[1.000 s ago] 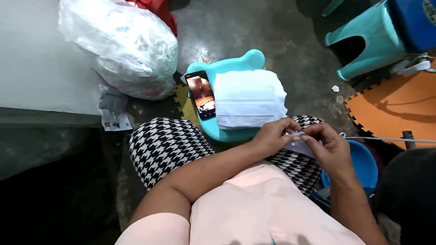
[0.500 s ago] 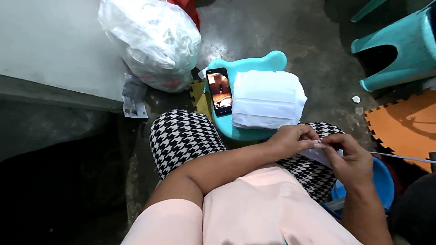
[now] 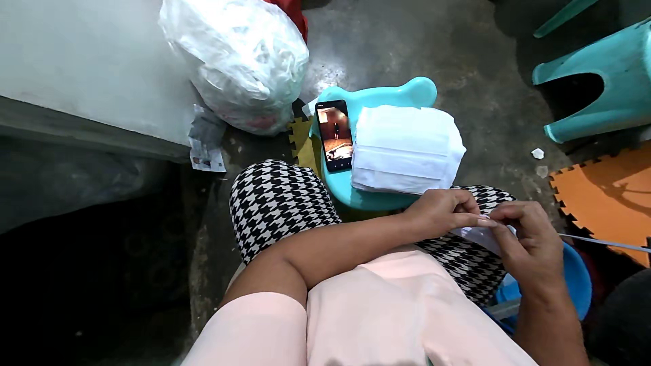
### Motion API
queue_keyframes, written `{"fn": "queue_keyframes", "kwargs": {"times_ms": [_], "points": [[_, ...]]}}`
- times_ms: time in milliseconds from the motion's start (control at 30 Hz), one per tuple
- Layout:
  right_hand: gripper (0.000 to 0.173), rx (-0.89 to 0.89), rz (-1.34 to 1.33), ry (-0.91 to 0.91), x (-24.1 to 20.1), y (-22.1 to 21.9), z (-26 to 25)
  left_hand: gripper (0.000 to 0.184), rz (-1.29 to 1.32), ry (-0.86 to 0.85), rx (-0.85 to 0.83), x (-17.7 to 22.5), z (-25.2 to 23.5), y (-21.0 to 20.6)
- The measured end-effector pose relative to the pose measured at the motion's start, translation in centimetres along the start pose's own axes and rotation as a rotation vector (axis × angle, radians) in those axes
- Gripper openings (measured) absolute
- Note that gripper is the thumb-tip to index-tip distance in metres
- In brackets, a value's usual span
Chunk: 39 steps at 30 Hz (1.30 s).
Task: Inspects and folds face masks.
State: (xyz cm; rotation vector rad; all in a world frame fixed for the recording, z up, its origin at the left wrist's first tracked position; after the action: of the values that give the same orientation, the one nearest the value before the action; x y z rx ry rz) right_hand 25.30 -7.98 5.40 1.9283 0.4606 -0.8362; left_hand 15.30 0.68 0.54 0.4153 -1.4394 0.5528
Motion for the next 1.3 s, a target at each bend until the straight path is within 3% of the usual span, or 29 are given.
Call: {"fn": "queue_keyframes", "kwargs": {"times_ms": [367, 733, 1033, 1300], "points": [[0.02, 0.043, -0.006, 0.02, -0.4, 0.4, -0.1, 0.032, -0.136, -0.196, 0.009, 1.4, 0.3, -0.3], [0.021, 0.107, 0.009, 0.036, -0.8, 0.6, -0.4, 0.041, -0.178, -0.195, 0.008, 1.6, 0.3, -0.3], [0.006, 0.15, -0.085, 0.044, -1.0, 0.8, -0.4, 0.042, -0.177, -0.188, 0.009, 1.7, 0.4, -0.2], [0.009, 0.142, -0.115, 0.036, -1.3, 0.8, -0.6, 0.043, -0.137, -0.174, 0.013, 1.8, 0.4, -0.1]]}}
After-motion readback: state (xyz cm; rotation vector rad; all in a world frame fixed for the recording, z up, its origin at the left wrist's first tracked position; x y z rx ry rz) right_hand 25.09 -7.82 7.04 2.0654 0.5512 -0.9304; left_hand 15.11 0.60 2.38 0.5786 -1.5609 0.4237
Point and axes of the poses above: each hand's wrist, its own z-axis away from the middle knuckle, its own y-axis out of the back of the hand, x = y × z, the point moved 9 cm from there along -z, towards the middle knuckle, and after that the axes turned 11 degrees about x, right-handed, at the moved point
